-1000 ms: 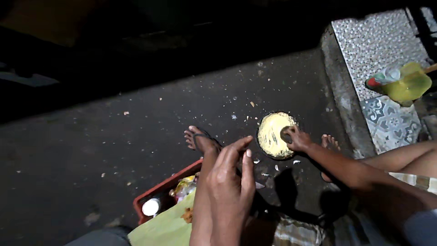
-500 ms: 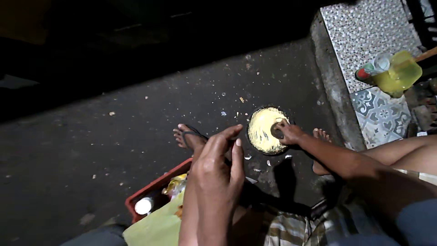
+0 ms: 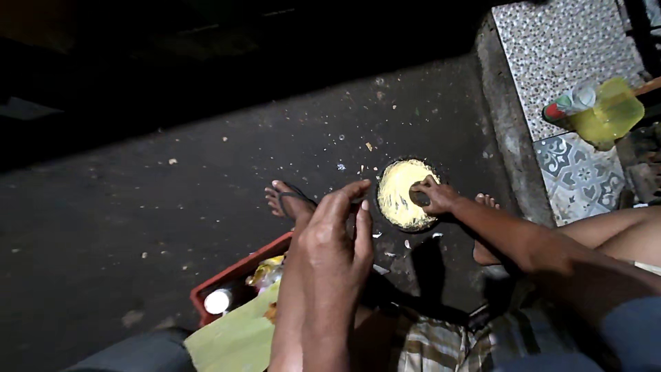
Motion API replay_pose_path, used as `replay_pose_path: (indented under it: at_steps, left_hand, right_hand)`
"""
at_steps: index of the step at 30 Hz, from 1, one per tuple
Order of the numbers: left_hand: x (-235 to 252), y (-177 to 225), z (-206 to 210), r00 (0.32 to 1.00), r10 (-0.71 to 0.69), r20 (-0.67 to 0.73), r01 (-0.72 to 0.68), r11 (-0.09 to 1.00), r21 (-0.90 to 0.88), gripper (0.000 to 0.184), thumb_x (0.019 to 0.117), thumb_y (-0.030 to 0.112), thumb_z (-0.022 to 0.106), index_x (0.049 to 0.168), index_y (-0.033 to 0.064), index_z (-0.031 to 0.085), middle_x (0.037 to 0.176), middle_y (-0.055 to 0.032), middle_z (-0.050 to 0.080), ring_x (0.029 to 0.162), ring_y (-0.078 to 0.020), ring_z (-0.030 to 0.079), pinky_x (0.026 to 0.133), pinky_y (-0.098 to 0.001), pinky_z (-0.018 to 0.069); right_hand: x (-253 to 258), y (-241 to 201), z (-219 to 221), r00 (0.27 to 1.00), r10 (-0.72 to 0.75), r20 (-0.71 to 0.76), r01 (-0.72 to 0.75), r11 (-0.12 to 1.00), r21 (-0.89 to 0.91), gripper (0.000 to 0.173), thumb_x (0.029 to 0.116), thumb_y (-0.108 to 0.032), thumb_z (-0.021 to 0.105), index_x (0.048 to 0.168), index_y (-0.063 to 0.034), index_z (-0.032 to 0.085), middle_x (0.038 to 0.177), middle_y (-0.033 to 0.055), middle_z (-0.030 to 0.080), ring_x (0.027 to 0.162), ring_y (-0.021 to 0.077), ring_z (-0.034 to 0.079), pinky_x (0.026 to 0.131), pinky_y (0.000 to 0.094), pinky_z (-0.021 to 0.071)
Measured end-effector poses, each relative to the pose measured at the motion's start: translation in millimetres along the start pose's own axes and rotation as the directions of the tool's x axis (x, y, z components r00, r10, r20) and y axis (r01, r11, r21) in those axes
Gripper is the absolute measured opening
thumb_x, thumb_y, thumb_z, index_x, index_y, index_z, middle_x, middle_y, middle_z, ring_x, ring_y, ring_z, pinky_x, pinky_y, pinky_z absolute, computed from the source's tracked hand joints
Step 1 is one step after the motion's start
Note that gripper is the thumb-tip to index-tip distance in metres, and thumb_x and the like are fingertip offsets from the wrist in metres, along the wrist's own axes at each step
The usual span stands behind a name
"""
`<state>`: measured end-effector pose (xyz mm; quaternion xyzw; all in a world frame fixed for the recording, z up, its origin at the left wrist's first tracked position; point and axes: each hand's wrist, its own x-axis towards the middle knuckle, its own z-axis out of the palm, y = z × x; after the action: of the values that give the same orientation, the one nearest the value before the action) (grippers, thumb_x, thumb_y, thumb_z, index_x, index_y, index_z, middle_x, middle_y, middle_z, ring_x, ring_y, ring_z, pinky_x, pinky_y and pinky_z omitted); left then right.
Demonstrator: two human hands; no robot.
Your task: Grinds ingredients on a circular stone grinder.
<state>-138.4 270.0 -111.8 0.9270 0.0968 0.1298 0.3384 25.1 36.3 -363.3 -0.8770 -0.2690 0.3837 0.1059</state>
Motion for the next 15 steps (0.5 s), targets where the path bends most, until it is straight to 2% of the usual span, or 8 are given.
replay_pose_path:
  at_steps: [3,4,5,7,9,11,13,15]
  left_hand:
    - [-7,1,-5,1.000,-0.011,-0.010,0.011,0.999,-0.031,0.030,0.1045,0.020,0.051,0.127,0.0079,0.067,0.114,-0.0051,0.072,0.098,-0.0078,0.070,0.087,-0.0284,0.0591]
    - [-10,1,-6,1.000,-0.016,-0.015,0.015,0.999,-0.049,0.030,0.1046,0.019,0.052,0.128,0.0065,0.067,0.114,-0.0066,0.072,0.098,-0.0087,0.070,0.088,-0.0290,0.0587]
    - [-13,1,-8,1.000,-0.022,-0.018,0.021,0.998,-0.061,0.030,0.1046,0.019,0.052,0.128,0.0060,0.067,0.115,-0.0072,0.071,0.099,-0.0089,0.069,0.088,-0.0290,0.0585]
    - [-15,2,-12,0.999,-0.025,-0.038,0.023,0.998,-0.062,0.031,0.1042,0.019,0.052,0.129,0.0076,0.067,0.115,-0.0060,0.071,0.098,-0.0074,0.068,0.087,-0.0276,0.0577]
    - [-13,2,-12,0.998,-0.016,-0.053,0.013,0.998,-0.060,0.031,0.1035,0.019,0.052,0.127,0.0077,0.067,0.113,-0.0055,0.071,0.098,-0.0070,0.068,0.087,-0.0270,0.0572]
    - [-10,3,-11,0.999,-0.012,-0.052,0.009,0.998,-0.064,0.030,0.1034,0.018,0.052,0.126,0.0066,0.068,0.113,-0.0060,0.071,0.099,-0.0073,0.068,0.088,-0.0273,0.0574]
    - [-9,3,-11,0.999,-0.011,-0.040,0.008,0.997,-0.071,0.030,0.1040,0.018,0.052,0.126,0.0067,0.068,0.113,-0.0053,0.071,0.099,-0.0067,0.068,0.089,-0.0268,0.0577]
    - [-10,1,-10,0.999,-0.015,-0.053,0.011,0.998,-0.067,0.030,0.1037,0.019,0.052,0.126,0.0070,0.068,0.112,-0.0053,0.072,0.097,-0.0070,0.069,0.087,-0.0269,0.0576]
  right_hand:
    - [7,9,-32,0.998,0.008,0.054,-0.018,0.980,0.197,0.071,0.0814,-0.027,0.087,0.147,-0.0258,0.058,0.151,0.0238,0.045,0.124,0.0435,0.058,0.096,0.0659,0.0511]
    - [1,14,-34,0.997,0.041,0.063,-0.055,0.970,0.238,0.073,0.0811,-0.027,0.088,0.147,-0.0245,0.057,0.151,0.0257,0.044,0.125,0.0438,0.056,0.096,0.0655,0.0506]
    - [-8,19,-30,0.996,0.073,0.060,-0.086,0.966,0.244,0.074,0.0803,-0.027,0.088,0.147,-0.0246,0.056,0.151,0.0259,0.043,0.124,0.0438,0.057,0.096,0.0653,0.0513]
    - [-30,21,-10,0.994,0.107,0.001,-0.105,0.981,0.160,0.076,0.0777,-0.032,0.089,0.146,-0.0286,0.056,0.150,0.0216,0.045,0.110,0.0415,0.065,0.086,0.0647,0.0563]
    - [-42,3,10,0.991,0.137,-0.001,-0.137,0.989,0.064,0.071,0.0825,-0.036,0.084,0.147,-0.0292,0.055,0.153,0.0187,0.044,0.100,0.0392,0.068,0.083,0.0601,0.0581]
    - [-34,-20,23,0.978,0.207,-0.005,-0.206,0.977,0.048,0.069,0.0873,-0.036,0.078,0.151,-0.0278,0.051,0.158,0.0196,0.037,0.104,0.0411,0.067,0.085,0.0590,0.0575]
    - [-18,-26,23,0.973,0.225,-0.044,-0.221,0.972,0.087,0.072,0.0851,-0.035,0.080,0.150,-0.0289,0.051,0.157,0.0206,0.038,0.103,0.0420,0.067,0.083,0.0606,0.0578]
    - [-3,-19,7,0.980,0.194,-0.036,-0.188,0.973,0.135,0.073,0.0821,-0.035,0.082,0.149,-0.0307,0.053,0.155,0.0208,0.040,0.111,0.0430,0.064,0.085,0.0640,0.0558]
